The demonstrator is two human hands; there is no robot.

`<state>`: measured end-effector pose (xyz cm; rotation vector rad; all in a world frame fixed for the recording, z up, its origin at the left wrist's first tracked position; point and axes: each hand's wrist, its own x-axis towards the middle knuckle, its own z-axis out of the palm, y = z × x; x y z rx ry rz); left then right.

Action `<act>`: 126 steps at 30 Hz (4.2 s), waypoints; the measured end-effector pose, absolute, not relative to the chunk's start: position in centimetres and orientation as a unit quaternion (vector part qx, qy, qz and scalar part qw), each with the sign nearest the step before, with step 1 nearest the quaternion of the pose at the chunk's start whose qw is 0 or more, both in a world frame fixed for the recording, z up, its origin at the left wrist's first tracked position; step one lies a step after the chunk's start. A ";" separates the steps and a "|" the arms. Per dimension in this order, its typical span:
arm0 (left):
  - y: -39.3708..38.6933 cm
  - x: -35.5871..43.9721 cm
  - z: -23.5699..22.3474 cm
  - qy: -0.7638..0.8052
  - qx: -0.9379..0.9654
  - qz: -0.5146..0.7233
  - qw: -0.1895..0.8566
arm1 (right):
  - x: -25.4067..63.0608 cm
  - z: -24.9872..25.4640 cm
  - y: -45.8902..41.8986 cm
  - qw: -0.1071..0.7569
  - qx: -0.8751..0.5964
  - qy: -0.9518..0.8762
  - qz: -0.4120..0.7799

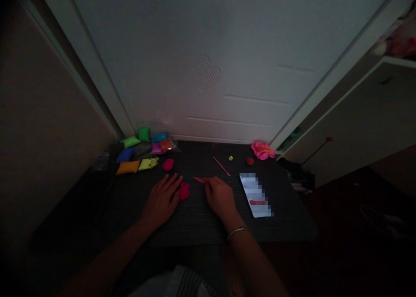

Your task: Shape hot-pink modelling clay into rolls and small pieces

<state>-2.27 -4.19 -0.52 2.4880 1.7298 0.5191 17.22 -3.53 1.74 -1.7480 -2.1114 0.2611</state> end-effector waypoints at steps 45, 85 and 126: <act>-4.8 -1.7 0.0 0.523 0.838 0.158 -0.009 | 17.1 1.9 -5.1 0.156 -0.531 -0.830 0.065; -4.6 -1.7 -0.2 0.508 0.848 0.145 0.034 | 17.8 1.2 -4.8 0.189 -0.553 -0.806 0.093; 0.1 -0.1 1.8 0.444 0.513 0.504 0.535 | 15.1 1.4 -1.7 0.494 -0.548 -0.539 0.406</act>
